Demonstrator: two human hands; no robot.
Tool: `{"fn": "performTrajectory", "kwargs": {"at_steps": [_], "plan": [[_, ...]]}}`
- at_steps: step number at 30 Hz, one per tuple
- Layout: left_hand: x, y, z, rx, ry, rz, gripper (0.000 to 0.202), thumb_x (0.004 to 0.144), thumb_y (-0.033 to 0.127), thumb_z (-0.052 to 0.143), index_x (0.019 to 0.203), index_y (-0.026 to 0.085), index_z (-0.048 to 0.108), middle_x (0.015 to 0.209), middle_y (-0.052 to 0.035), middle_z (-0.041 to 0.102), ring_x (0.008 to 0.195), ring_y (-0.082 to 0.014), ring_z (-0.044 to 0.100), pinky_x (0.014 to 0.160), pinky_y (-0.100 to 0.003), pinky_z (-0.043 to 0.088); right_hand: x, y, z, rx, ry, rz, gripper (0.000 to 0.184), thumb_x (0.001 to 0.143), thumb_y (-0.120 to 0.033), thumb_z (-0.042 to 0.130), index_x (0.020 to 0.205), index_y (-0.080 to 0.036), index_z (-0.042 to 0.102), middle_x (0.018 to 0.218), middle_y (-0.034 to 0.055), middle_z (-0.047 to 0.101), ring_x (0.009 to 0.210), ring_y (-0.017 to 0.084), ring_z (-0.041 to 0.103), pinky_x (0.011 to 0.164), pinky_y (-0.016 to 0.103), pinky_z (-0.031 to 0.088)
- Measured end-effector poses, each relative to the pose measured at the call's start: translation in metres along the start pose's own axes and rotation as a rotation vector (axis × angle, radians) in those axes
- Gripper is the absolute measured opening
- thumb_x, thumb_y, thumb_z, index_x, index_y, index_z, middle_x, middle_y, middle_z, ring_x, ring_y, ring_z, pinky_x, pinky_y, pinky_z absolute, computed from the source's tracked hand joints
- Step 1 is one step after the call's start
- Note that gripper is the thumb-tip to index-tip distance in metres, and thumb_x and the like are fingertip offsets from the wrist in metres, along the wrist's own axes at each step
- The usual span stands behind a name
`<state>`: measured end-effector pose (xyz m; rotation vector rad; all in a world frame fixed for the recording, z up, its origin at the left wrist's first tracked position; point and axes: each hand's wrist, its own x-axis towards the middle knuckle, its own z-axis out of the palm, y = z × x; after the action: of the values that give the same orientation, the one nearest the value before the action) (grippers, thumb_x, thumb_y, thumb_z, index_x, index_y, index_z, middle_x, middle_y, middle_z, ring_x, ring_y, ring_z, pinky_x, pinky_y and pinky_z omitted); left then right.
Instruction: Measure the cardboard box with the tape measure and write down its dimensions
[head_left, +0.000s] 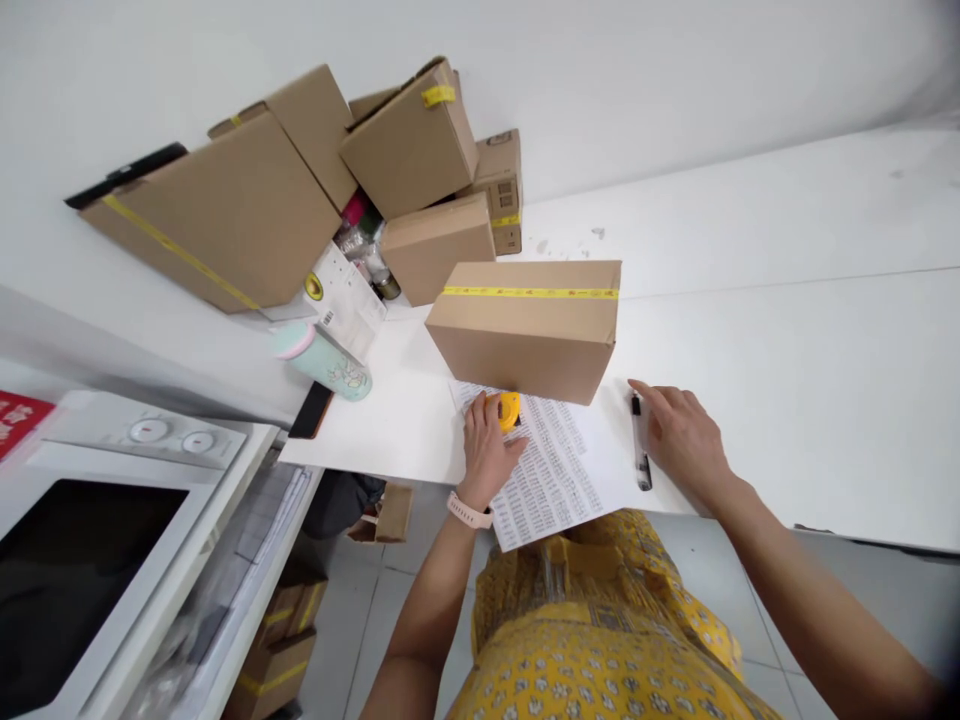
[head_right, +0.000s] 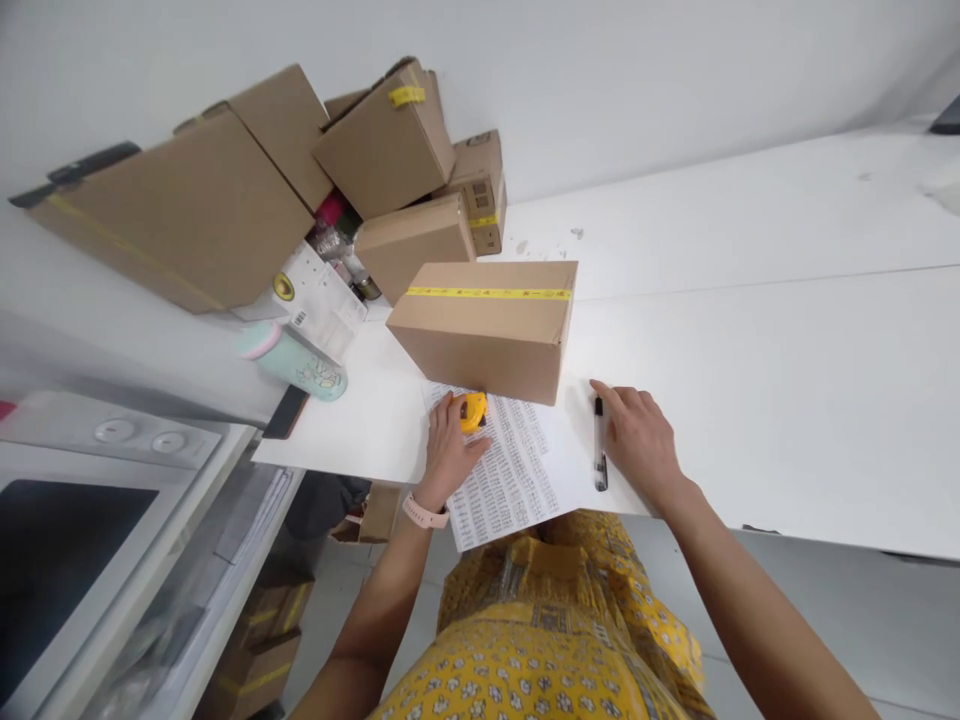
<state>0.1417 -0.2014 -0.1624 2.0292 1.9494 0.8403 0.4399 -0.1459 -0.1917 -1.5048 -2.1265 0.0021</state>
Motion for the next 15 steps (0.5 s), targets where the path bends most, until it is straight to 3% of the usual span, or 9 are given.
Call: {"fn": "performTrajectory", "kwargs": {"at_steps": [2,5,10,12,15], "plan": [[0.011,-0.007,0.005,-0.022,-0.032,-0.023,0.072,0.08,0.02,0.076,0.143,0.017,0.041,0.15,-0.02,0.045,0.143,-0.0364,0.039,0.116,-0.06,0.034,0.005,-0.009,-0.004,0.086,0.063,0.039,0.048,0.096,-0.022,0.043,0.142,-0.022,0.058,0.109,0.0149,0.069,0.099,0.033,0.062,0.077,0.045,0.053],[0.019,-0.01,0.004,-0.2,0.003,-0.085,0.066,0.072,0.016,0.08,0.132,0.019,0.053,0.134,-0.0141,0.06,0.133,-0.0332,0.05,0.114,-0.056,0.038,0.017,-0.027,-0.018,0.229,0.186,0.07,0.049,0.099,-0.039,0.05,0.145,-0.024,0.054,0.121,0.016,0.067,0.106,0.033,0.063,0.083,0.047,0.055],[0.011,0.0,-0.021,-0.689,0.105,-0.218,0.052,0.077,0.032,0.079,0.123,0.017,0.06,0.118,-0.0126,0.068,0.106,-0.0246,0.067,0.093,-0.04,0.054,0.055,-0.061,-0.052,0.291,0.333,-0.044,0.056,0.098,-0.045,0.055,0.151,-0.029,0.047,0.144,0.0162,0.056,0.132,0.037,0.052,0.106,0.056,0.046],[0.007,0.003,-0.037,-0.924,0.188,-0.237,0.053,0.078,0.038,0.081,0.123,0.017,0.062,0.115,-0.0108,0.07,0.099,-0.0224,0.069,0.087,-0.034,0.054,0.075,-0.073,-0.06,0.3,0.329,-0.119,0.056,0.098,-0.049,0.056,0.15,-0.031,0.047,0.15,0.0141,0.052,0.14,0.037,0.045,0.113,0.059,0.039],[0.012,-0.003,-0.06,-1.073,0.421,-0.217,0.057,0.075,0.048,0.083,0.12,0.018,0.065,0.111,-0.0077,0.072,0.099,-0.0224,0.069,0.087,-0.032,0.053,0.093,-0.082,-0.06,0.369,0.291,-0.141,0.067,0.094,-0.058,0.059,0.154,-0.032,0.042,0.161,0.0129,0.04,0.149,0.038,0.034,0.118,0.061,0.032]]}}
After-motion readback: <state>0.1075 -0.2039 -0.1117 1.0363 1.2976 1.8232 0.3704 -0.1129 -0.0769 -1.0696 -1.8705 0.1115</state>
